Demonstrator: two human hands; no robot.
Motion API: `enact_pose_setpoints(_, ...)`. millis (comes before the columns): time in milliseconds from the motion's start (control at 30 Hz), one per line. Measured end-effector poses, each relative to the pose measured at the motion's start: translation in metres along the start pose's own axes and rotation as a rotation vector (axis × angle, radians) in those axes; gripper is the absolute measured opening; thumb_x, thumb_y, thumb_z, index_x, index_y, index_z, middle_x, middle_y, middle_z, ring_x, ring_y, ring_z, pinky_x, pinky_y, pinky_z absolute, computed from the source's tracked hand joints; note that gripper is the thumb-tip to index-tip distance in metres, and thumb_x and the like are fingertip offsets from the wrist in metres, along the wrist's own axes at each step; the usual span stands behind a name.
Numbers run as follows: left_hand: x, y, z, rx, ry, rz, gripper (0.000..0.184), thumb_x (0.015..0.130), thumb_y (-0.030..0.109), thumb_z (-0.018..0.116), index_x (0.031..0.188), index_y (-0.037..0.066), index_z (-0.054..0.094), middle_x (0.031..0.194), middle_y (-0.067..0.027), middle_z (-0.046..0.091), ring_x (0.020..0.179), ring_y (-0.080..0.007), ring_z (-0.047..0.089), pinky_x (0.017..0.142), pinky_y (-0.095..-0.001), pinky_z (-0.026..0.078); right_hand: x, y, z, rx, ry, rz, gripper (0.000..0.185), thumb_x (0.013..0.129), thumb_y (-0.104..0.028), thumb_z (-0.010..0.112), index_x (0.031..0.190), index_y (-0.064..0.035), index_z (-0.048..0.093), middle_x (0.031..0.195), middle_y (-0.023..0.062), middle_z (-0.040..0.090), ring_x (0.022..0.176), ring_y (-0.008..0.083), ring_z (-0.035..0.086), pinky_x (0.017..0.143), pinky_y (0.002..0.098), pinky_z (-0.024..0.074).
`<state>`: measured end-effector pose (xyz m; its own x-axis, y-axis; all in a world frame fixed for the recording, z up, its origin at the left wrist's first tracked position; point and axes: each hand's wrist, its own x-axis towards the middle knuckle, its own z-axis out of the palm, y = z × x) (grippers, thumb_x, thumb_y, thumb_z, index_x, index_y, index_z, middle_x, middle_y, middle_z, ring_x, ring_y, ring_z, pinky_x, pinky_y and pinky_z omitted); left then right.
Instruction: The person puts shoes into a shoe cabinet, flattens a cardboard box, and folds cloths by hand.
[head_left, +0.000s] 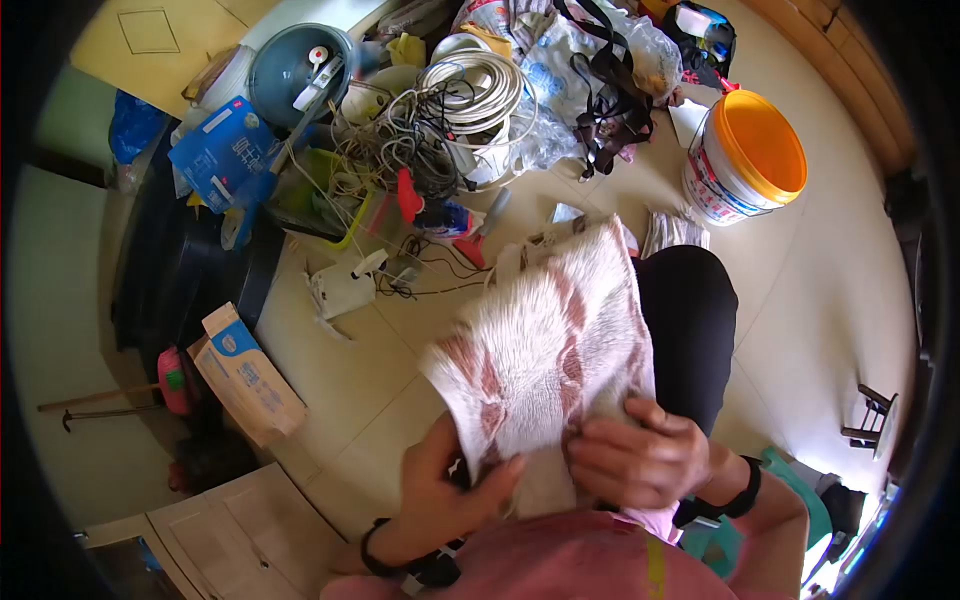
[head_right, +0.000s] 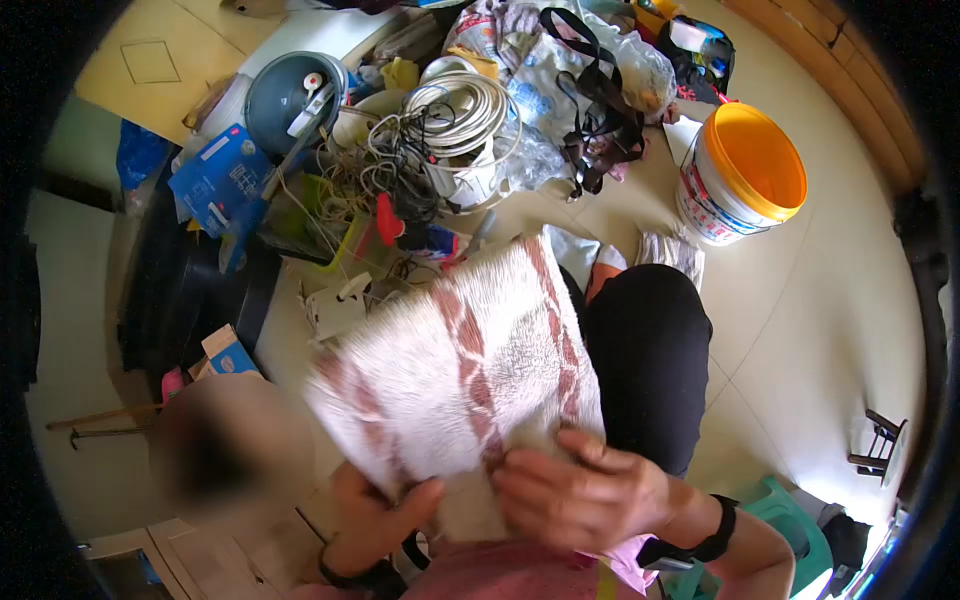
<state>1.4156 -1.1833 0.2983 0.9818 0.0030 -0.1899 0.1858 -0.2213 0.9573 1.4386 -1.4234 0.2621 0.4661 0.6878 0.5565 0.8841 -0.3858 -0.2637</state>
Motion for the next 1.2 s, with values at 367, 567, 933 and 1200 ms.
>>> enact_pose_setpoints(367, 0.044, -0.052, 0.011, -0.320, -0.065, -0.360, 0.070, 0.071, 0.001, 0.074, 0.133, -0.004, 0.041, 0.124, -0.0138, 0.053, 0.113, -0.0238, 0.052, 0.098, -0.0360, 0.042, 0.009, 0.027, 0.022, 0.814, 0.204, 0.977, 0.088, 0.072, -0.024, 0.084, 0.137, 0.0044, 0.033, 0.128, 0.0162, 0.047, 0.121, 0.0215, 0.044, 0.102, 0.0335, 0.0353)
enact_pose_setpoints(567, 0.089, 0.019, -0.002, 0.144, -0.039, 0.115, 0.080, 0.069, 0.010, 0.073, 0.136, -0.006, 0.035, 0.127, -0.0167, 0.050, 0.112, -0.0272, 0.053, 0.095, -0.0394, 0.044, 0.041, 0.078, -0.059, 1.051, 0.468, 0.721, 0.058, 0.074, -0.004, 0.078, 0.124, 0.0030, 0.050, 0.115, 0.0072, 0.058, 0.104, 0.0123, 0.054, 0.091, 0.0274, 0.0436)
enact_pose_setpoints(933, 0.340, 0.014, 0.056, 0.252, -0.483, 0.035, 0.049, 0.092, 0.028, 0.058, 0.131, 0.001, 0.044, 0.109, -0.0106, 0.062, 0.094, -0.0169, 0.062, 0.082, -0.0272, 0.045, -0.208, 0.295, 0.024, 1.276, 0.923, 1.351, 0.058, 0.080, -0.010, 0.067, 0.131, 0.0007, 0.043, 0.116, 0.0116, 0.061, 0.100, 0.0217, 0.063, 0.089, 0.0352, 0.0523)
enact_pose_setpoints(1200, 0.445, -0.111, 0.067, 0.342, -0.457, -0.302, 0.035, 0.094, 0.020, 0.057, 0.124, 0.001, 0.052, 0.107, -0.0091, 0.063, 0.093, -0.0147, 0.061, 0.081, -0.0264, 0.045, -0.357, 0.370, 0.149, 1.160, 0.638, 1.859, 0.054, 0.076, -0.012, 0.073, 0.123, -0.0005, 0.050, 0.113, 0.0096, 0.063, 0.094, 0.0196, 0.063, 0.084, 0.0338, 0.0521)
